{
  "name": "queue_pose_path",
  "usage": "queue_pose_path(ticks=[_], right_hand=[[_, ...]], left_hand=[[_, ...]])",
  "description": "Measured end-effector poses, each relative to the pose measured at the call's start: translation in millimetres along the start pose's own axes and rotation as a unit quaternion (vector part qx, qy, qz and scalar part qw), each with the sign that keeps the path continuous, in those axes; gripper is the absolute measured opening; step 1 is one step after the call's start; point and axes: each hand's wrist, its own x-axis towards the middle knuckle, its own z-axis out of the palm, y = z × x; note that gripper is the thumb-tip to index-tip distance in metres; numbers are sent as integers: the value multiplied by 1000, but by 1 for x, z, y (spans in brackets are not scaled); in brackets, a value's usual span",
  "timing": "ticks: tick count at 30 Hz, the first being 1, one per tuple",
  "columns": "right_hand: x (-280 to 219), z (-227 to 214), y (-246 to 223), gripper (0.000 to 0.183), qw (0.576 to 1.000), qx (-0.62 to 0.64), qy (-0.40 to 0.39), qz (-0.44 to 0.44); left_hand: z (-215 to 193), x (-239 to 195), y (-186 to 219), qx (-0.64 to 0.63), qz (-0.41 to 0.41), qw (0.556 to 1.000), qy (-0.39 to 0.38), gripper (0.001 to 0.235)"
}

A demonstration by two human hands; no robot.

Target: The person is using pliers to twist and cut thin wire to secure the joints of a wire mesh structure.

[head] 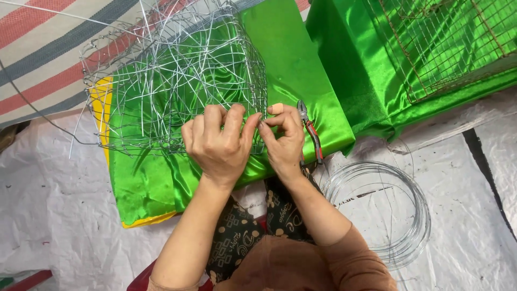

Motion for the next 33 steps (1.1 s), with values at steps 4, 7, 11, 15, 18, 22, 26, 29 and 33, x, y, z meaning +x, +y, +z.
queue_pose_path(ticks=[4,7,11,15,18,22,26,29,33], right_hand=[[-7,16,-10,14,998,-21,51,-30],[-14,30,-11,22,989,-82,102,-62],[-19,34,-22,14,987,-79,103,-93],[-32,21,-20,17,992,-96,26,-84],[-33,11,-21,33,997,-51,2,-51],[-32,3,0,36,1000,30,5,-7],[-25,-3,18,28,999,47,5,7],[-11,-10,4,23,999,14,-21,-20],[-1,-19,-11,21,998,-21,-48,-29]], left_hand=[[-4,-1,4,-11,-2,1000,-5,39],[-6,-1,3,-13,-6,1000,-12,37],[-7,-3,-3,-21,-11,1000,-14,38],[-4,1,-4,-19,-14,1000,1,45],[0,1,-1,-17,-18,1000,10,44],[6,-14,-8,-77,4,997,12,30],[17,-46,-25,-109,58,992,-2,23],[12,-45,-25,-90,81,992,-23,24],[6,-39,-18,-51,78,995,-32,26]])
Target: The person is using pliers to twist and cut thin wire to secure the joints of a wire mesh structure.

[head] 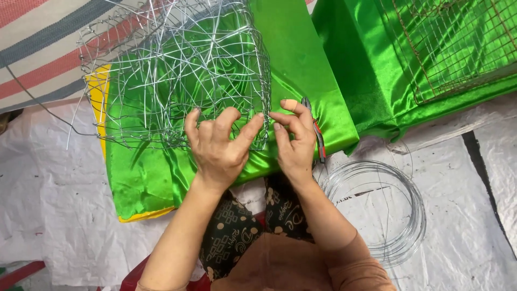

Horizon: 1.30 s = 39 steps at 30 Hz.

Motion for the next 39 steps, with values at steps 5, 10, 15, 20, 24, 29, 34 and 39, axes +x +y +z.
queue_pose_path(ticks=[5,10,15,20,24,29,34,39], right_hand=[[14,-8,-6,18,1000,-14,-21,-17],[45,-20,-10,12,993,-58,-73,-74],[55,-23,-7,6,983,-101,-124,-94],[47,-34,-2,6,979,-73,-172,-84],[25,-30,10,8,990,2,-135,-26],[7,-35,21,14,993,-30,-112,9],[-21,-64,46,18,897,-424,-118,-40],[-29,-66,58,21,878,-461,-116,-49]], left_hand=[[5,-3,5,5,-8,1000,-1,24],[0,-1,6,2,-6,1000,1,21],[2,-2,5,5,-3,1000,2,21],[12,-8,7,-4,-7,1000,20,18],[16,-8,14,5,-15,999,33,18],[12,-46,40,-51,-77,995,26,13],[-5,-61,69,-266,-208,938,-77,20],[-23,-20,77,-521,-368,748,-185,56]])
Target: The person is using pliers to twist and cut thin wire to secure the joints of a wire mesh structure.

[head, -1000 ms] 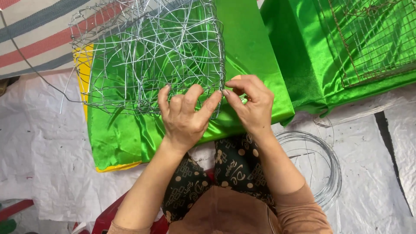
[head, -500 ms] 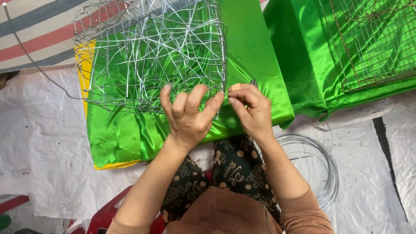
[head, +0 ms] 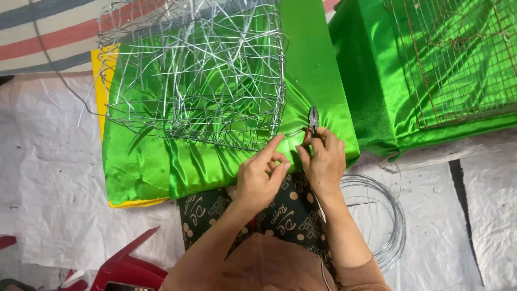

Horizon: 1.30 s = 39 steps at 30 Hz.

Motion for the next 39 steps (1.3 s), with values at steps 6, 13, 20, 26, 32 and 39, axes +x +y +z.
queue_pose_path(ticks=[6,13,20,26,32,39], right_hand=[[8,-25,2,42,987,-36,-126,92],[0,-12,4,32,974,-70,-173,127],[-9,10,79,19,973,87,-130,171],[-34,-70,87,36,627,730,-159,220],[-25,-105,46,21,809,547,-200,82],[14,-114,0,21,981,-60,-60,-176]], left_hand=[[33,5,-30,-249,-79,965,27,43],[5,3,1,170,159,951,203,15],[5,-15,-21,71,85,988,107,24],[18,-16,-26,-55,0,998,43,40],[31,-8,-34,20,62,994,87,54],[21,5,5,-26,-59,992,-104,93]])
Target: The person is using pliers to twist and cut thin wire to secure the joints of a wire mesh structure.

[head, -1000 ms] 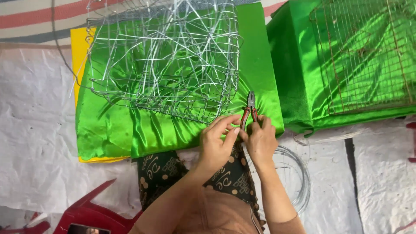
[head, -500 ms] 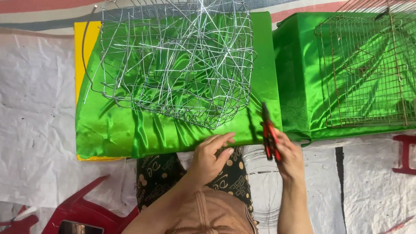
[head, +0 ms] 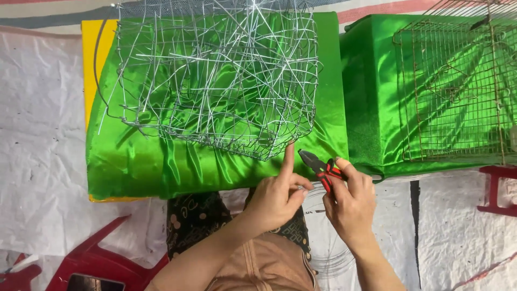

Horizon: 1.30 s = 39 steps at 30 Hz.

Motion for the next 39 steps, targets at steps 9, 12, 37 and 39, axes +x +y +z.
queue_pose_path(ticks=[9,12,37,39], right_hand=[[31,-13,-8,7,989,-117,79,-44],[29,-14,-4,7,990,-120,68,-37],[38,2,1,15,972,-151,160,-85],[38,-1,3,14,978,-125,133,-97]], left_hand=[[-10,9,15,-42,-97,992,-65,104],[-11,12,18,-58,-116,988,-83,108],[-7,14,-6,-174,-32,984,-15,99],[-8,14,-9,-158,-28,987,-18,98]])
